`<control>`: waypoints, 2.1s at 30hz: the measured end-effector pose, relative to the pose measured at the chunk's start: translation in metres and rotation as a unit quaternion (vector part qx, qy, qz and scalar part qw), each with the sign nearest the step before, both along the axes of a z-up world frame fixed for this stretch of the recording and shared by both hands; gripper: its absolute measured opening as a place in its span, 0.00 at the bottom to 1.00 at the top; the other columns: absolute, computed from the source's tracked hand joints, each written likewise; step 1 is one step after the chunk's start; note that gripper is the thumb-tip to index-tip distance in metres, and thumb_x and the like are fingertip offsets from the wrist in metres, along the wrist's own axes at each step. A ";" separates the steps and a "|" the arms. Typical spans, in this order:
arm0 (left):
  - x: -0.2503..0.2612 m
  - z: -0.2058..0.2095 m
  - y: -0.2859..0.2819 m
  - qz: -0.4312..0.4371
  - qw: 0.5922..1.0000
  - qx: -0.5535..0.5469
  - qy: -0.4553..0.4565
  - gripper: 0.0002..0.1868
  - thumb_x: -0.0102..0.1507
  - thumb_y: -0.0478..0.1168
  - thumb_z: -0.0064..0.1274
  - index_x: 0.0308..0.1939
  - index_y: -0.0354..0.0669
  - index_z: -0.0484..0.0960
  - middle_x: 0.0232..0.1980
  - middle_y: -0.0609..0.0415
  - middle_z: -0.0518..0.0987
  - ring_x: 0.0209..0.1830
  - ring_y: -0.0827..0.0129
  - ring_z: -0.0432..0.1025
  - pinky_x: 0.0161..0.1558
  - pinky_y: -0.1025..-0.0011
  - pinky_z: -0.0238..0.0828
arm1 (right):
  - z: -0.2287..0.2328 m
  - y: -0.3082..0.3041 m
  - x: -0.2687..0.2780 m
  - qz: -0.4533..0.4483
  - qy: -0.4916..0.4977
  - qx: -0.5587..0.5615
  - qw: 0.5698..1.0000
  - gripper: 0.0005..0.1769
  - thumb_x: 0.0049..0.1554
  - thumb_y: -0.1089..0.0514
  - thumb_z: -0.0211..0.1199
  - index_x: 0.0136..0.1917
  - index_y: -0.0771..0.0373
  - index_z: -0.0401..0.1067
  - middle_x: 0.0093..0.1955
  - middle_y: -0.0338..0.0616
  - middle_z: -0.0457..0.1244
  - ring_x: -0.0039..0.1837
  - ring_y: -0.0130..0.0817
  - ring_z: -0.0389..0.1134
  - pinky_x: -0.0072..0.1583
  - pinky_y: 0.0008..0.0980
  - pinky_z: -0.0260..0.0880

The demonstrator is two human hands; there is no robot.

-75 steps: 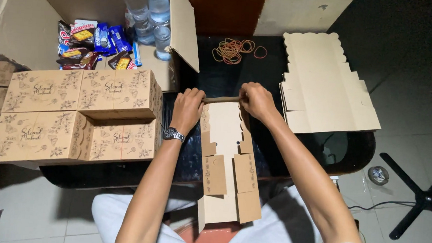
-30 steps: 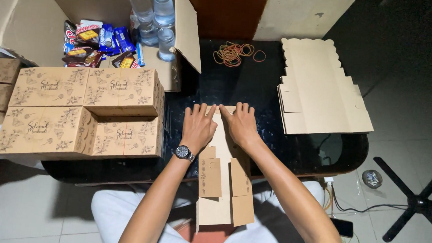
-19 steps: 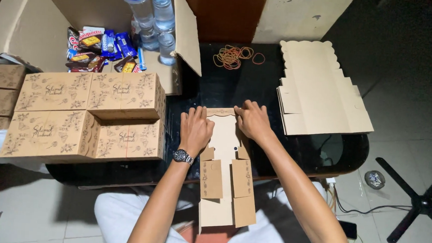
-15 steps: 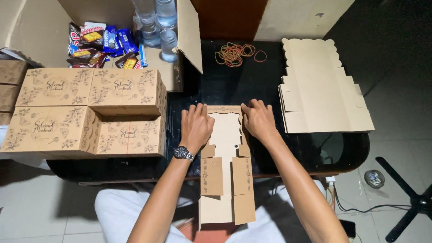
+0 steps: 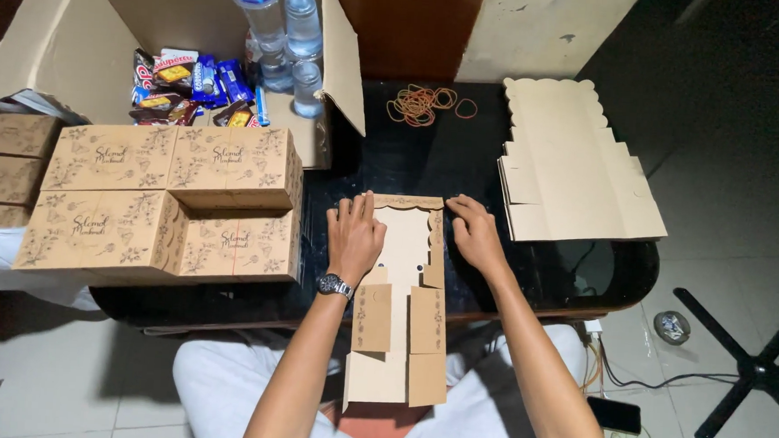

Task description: Folding cardboard templates into boxes and filling them with snacks and water bottles.

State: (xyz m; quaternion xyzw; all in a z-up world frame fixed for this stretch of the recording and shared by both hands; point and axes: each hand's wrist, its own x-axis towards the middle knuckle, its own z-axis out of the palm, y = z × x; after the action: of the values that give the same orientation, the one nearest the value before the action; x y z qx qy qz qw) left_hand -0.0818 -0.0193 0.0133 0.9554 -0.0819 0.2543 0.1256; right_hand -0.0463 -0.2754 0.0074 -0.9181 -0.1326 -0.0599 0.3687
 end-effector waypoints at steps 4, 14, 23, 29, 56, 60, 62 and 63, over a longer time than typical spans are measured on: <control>0.000 -0.005 0.002 0.006 1.000 -0.015 -0.001 0.26 0.61 0.41 0.42 0.61 0.36 0.78 0.52 0.49 0.75 0.53 0.56 0.67 0.48 0.59 0.60 | 0.026 0.005 -0.056 -0.022 0.015 0.058 0.998 0.23 0.61 0.68 0.54 0.68 0.66 0.73 0.67 0.58 0.66 0.75 0.56 0.60 0.72 0.53 0.61; -0.003 -0.003 0.008 0.010 0.981 -0.192 0.001 0.16 0.63 0.39 0.47 0.54 0.40 0.72 0.57 0.48 0.69 0.51 0.50 0.70 0.48 0.56 0.67 | 0.034 0.044 -0.144 0.024 -0.031 -0.079 0.996 0.24 0.66 0.54 0.55 0.73 0.63 0.67 0.76 0.54 0.59 0.81 0.49 0.52 0.78 0.52 0.45; -0.072 0.034 0.030 -0.013 0.901 -0.427 0.072 0.10 0.70 0.34 0.43 0.54 0.35 0.73 0.57 0.44 0.70 0.58 0.51 0.73 0.58 0.60 0.74 | 0.013 0.050 -0.110 -0.009 -0.061 -0.205 0.977 0.30 0.68 0.46 0.49 0.78 0.62 0.61 0.80 0.52 0.55 0.83 0.48 0.49 0.79 0.58 0.42; -0.138 0.013 0.035 -0.010 0.925 -0.376 0.054 0.04 0.67 0.34 0.51 0.45 0.42 0.77 0.47 0.52 0.78 0.51 0.58 0.78 0.52 0.65 0.77 | -0.013 0.042 -0.043 -0.030 -0.150 -0.198 0.968 0.23 0.64 0.44 0.58 0.67 0.56 0.72 0.66 0.47 0.58 0.75 0.48 0.56 0.71 0.53 0.55; -0.152 0.009 0.004 -0.097 0.988 0.049 0.105 0.23 0.65 0.59 0.49 0.60 0.57 0.74 0.73 0.42 0.65 0.75 0.48 0.55 0.66 0.46 0.47 | 0.023 0.011 -0.136 0.045 -0.115 -0.236 0.964 0.22 0.61 0.51 0.57 0.67 0.55 0.70 0.78 0.53 0.50 0.81 0.53 0.45 0.69 0.48 0.54; -0.151 0.006 0.009 -0.092 0.987 0.055 0.121 0.24 0.67 0.63 0.44 0.62 0.60 0.73 0.73 0.43 0.65 0.74 0.52 0.56 0.63 0.51 0.50 | 0.015 0.007 -0.136 -0.006 -0.102 -0.237 0.966 0.30 0.62 0.45 0.59 0.72 0.60 0.66 0.75 0.57 0.51 0.82 0.57 0.44 0.70 0.52 0.52; -0.148 0.007 0.011 -0.100 0.986 0.054 0.119 0.25 0.66 0.64 0.45 0.61 0.60 0.74 0.72 0.42 0.67 0.74 0.51 0.57 0.63 0.52 0.51 | 0.025 0.009 -0.143 -0.022 -0.113 -0.240 0.964 0.31 0.63 0.42 0.59 0.72 0.63 0.66 0.78 0.59 0.48 0.84 0.58 0.39 0.72 0.54 0.48; -0.146 0.008 0.012 -0.109 0.985 0.056 0.118 0.26 0.66 0.65 0.45 0.61 0.59 0.75 0.70 0.41 0.68 0.73 0.50 0.58 0.63 0.53 0.53 | 0.029 0.010 -0.146 -0.039 -0.124 -0.241 0.962 0.33 0.64 0.40 0.58 0.71 0.66 0.67 0.81 0.61 0.45 0.85 0.58 0.35 0.74 0.56 0.44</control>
State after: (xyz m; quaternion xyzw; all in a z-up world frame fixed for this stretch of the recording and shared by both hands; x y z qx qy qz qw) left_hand -0.2278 -0.0070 0.0215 0.9697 -0.1840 0.1197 0.1072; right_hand -0.1927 -0.2652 0.0365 -0.9696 -0.1514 -0.1539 0.1148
